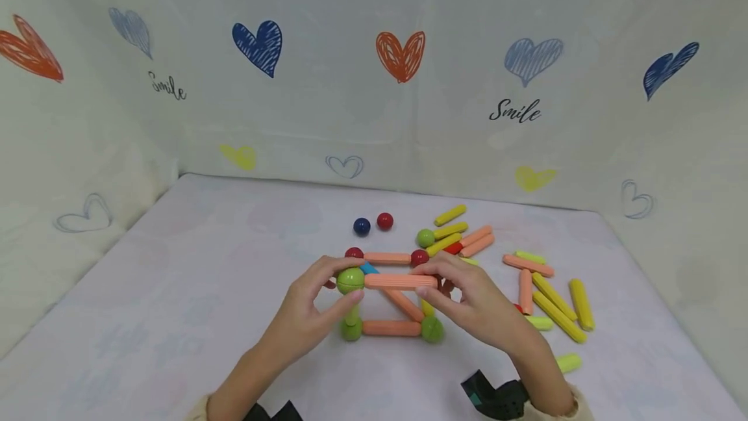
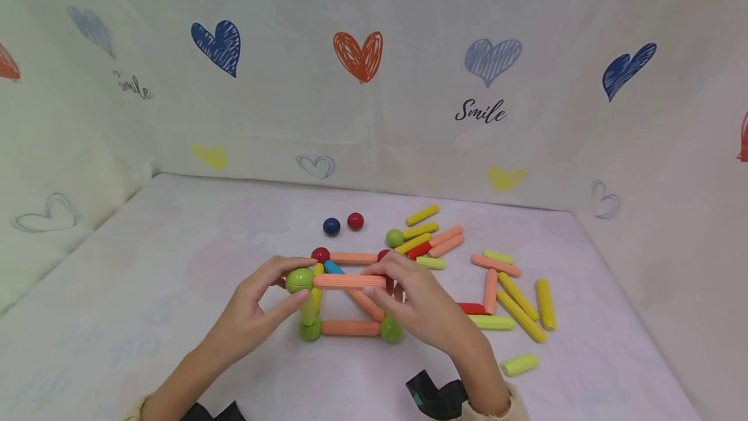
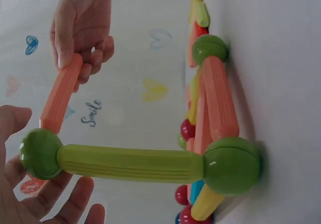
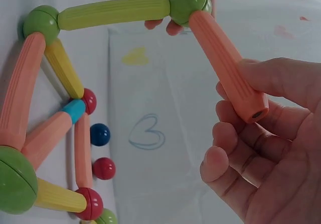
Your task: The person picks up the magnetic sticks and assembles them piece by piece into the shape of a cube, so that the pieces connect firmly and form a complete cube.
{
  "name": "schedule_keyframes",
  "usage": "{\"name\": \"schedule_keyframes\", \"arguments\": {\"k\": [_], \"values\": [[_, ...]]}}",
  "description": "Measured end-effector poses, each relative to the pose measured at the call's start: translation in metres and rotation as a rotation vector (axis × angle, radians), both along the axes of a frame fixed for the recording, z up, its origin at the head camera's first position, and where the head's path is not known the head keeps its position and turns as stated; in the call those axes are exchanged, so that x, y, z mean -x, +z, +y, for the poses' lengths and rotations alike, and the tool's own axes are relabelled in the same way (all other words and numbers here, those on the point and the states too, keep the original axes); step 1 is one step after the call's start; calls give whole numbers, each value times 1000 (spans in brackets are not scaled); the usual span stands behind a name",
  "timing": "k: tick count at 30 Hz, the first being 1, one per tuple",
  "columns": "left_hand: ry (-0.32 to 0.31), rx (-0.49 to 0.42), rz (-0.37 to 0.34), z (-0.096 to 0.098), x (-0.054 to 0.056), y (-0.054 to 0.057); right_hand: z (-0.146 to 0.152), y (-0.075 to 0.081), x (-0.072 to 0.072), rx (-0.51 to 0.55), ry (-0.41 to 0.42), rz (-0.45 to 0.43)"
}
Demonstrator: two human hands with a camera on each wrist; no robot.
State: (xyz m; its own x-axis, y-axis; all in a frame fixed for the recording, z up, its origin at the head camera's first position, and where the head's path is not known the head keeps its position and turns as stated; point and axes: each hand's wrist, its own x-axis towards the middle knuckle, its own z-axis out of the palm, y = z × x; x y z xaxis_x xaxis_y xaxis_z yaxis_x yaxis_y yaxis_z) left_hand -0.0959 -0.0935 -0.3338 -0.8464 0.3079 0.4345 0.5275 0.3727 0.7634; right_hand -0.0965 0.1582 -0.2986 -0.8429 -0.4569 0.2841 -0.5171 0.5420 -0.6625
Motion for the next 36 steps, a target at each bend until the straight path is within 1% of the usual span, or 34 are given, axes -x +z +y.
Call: {"name": "schedule_keyframes", "arguments": {"k": [5, 7, 8, 11, 15, 17, 19, 23, 28, 32, 36], "values": [[42, 166, 58, 6, 2, 7, 0, 0, 1, 17, -21, -24], [49, 211, 85, 9, 3, 10, 0, 0, 1, 19, -25, -29], [48, 224, 82, 11, 3, 11, 1, 0, 1, 17, -27, -30], [19, 217, 46, 15, 5, 12, 4, 0, 2, 16, -32, -48], [-16, 159, -21, 16, 5, 10, 11, 0, 5, 62, -54, -93], [-17, 142, -36, 16, 5, 9, 15, 0, 9, 92, -80, -118], [-19, 132, -46, 16, 5, 10, 18, -2, 14, 105, -128, -138], [-26, 123, -61, 16, 6, 10, 25, -10, 30, 72, -246, -179], [-27, 115, -56, 15, 7, 10, 25, -22, 59, -12, -359, -239], [-22, 117, -55, 15, 7, 9, 18, -29, 82, -74, -397, -270], [-20, 123, -78, 15, 6, 9, 13, -35, 101, -134, -395, -292]]}}
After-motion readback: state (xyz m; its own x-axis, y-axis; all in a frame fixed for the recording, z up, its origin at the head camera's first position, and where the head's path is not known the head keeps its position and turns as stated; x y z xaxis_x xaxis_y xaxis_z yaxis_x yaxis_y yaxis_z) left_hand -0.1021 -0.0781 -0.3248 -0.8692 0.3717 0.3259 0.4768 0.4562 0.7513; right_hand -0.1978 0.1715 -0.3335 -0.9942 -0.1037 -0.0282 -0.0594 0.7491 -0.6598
